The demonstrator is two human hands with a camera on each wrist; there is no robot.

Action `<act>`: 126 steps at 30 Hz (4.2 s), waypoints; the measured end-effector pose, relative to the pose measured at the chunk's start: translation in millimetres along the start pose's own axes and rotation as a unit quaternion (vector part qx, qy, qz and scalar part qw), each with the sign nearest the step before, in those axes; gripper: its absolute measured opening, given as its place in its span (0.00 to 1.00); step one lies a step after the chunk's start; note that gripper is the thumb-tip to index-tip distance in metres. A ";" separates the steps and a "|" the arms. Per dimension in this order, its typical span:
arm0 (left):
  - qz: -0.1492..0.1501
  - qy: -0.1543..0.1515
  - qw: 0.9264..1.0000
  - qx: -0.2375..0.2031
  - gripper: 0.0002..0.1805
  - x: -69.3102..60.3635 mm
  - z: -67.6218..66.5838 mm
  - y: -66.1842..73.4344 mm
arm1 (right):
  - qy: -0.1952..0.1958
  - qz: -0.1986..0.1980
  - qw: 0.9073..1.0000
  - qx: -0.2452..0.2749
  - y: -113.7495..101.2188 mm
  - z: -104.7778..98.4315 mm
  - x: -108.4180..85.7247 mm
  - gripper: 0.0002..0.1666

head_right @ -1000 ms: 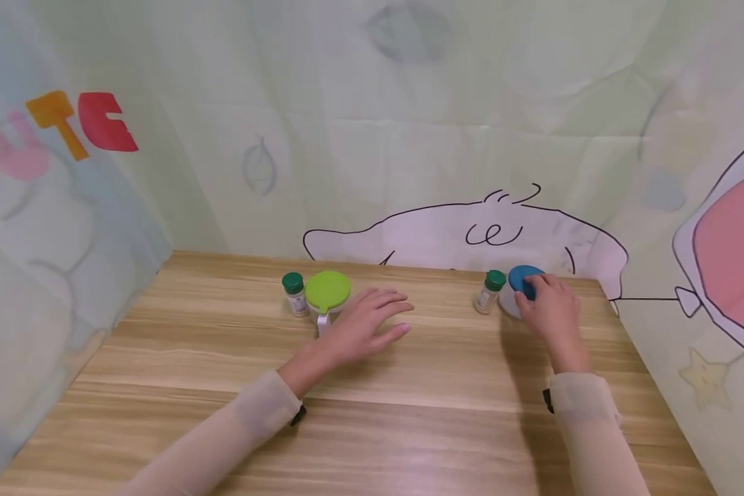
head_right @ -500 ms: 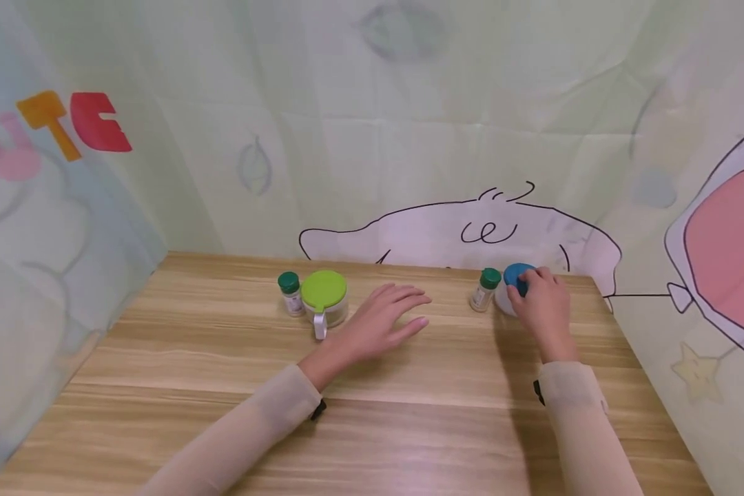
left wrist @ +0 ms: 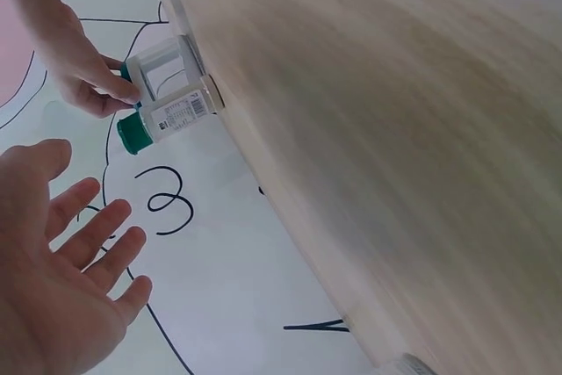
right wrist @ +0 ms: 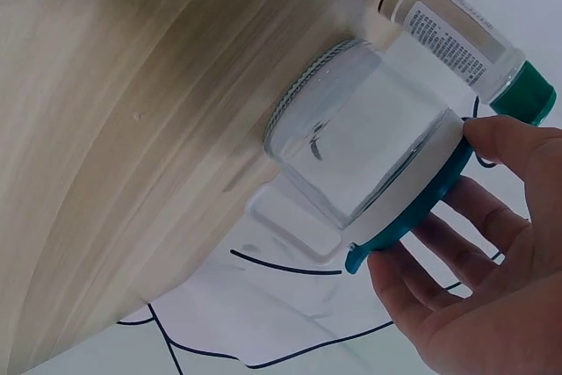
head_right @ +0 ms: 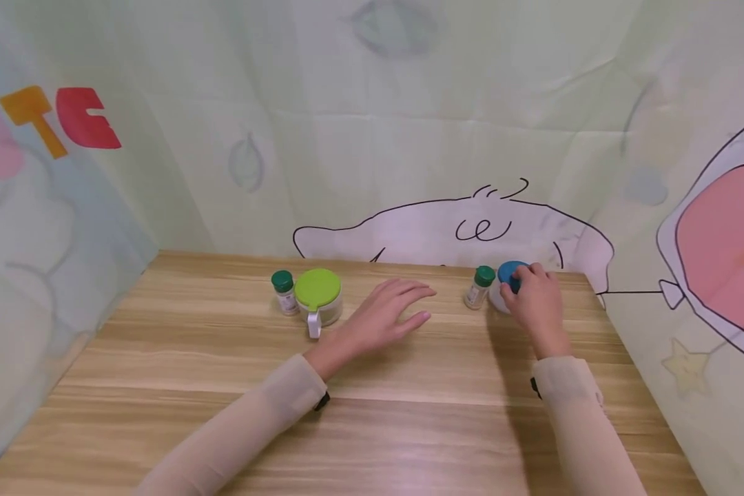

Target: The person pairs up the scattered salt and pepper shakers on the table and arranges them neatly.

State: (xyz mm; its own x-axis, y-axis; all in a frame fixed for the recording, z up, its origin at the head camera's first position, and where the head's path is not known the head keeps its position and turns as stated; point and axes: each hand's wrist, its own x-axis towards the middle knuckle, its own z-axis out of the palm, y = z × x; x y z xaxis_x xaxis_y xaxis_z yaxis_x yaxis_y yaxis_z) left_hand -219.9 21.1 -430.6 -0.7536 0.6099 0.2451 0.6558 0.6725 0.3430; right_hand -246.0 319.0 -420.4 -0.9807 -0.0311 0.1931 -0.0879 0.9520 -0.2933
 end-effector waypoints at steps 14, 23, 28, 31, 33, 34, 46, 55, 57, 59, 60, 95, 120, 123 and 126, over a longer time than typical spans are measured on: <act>0.018 0.012 1.000 -0.012 0.24 22.2 7.4 19.1 | -0.011 0.013 1.000 -0.024 -0.9 -0.9 1.3 0.27; 0.013 0.024 0.999 -0.022 0.25 35.4 18.0 24.3 | -0.016 0.004 0.999 -0.042 -1.9 -1.0 0.2 0.27; 0.012 0.018 1.000 -0.021 0.26 39.0 21.8 28.6 | -0.016 0.005 0.999 -0.048 -0.3 0.3 -1.1 0.27; 0.015 0.020 1.000 -0.019 0.25 40.6 24.0 29.6 | -0.013 0.000 0.998 -0.054 -1.2 1.3 -0.6 0.27; 0.019 0.024 0.999 -0.015 0.25 42.1 26.0 29.5 | -0.009 -0.004 0.998 -0.056 -2.1 2.3 0.0 0.27; 0.021 0.025 0.999 -0.013 0.25 43.1 27.0 29.5 | -0.006 -0.007 0.998 -0.055 -2.2 2.6 0.1 0.27; 0.011 0.015 1.000 0.013 0.30 64.6 25.9 34.1 | 0.009 -0.024 0.997 -0.070 -3.8 0.7 2.4 0.26; 0.022 0.015 0.999 0.042 0.28 76.2 38.5 43.8 | -0.007 -0.036 0.996 -0.076 5.4 5.6 -2.4 0.26; 0.017 0.013 0.999 0.033 0.28 77.9 40.6 46.1 | -0.009 -0.036 0.997 -0.074 6.3 6.1 -3.5 0.26; 0.014 0.014 0.999 0.028 0.28 79.9 41.5 48.7 | -0.005 -0.042 0.996 -0.073 6.3 6.4 -4.0 0.25; 0.014 0.015 0.999 0.026 0.29 81.1 41.5 50.1 | 0.002 -0.046 0.996 -0.074 6.1 6.8 -4.1 0.24; -0.005 0.079 0.995 0.067 0.18 120.8 60.5 49.7 | 0.026 -0.055 0.996 -0.069 0.1 2.9 -0.4 0.20; 0.016 0.133 0.990 -0.047 0.12 111.2 43.4 43.0 | 0.037 -0.061 0.995 -0.066 -0.2 5.8 0.0 0.18; 0.019 0.134 0.990 -0.045 0.12 107.3 39.4 41.5 | 0.032 -0.059 0.995 -0.067 0.1 6.0 0.0 0.19; 0.018 0.136 0.989 -0.047 0.12 103.6 35.5 38.8 | 0.027 -0.054 0.996 -0.066 0.4 5.7 -0.8 0.20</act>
State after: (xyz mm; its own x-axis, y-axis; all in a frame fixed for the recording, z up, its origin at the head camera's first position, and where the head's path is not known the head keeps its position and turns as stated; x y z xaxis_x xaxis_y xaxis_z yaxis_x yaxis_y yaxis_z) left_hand -271.0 125.2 -424.1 -0.7227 0.4888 0.4886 0.6846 0.6035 0.4088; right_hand -246.3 317.6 -425.9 -0.9553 -0.1229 0.2689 -0.1660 0.9756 -0.1439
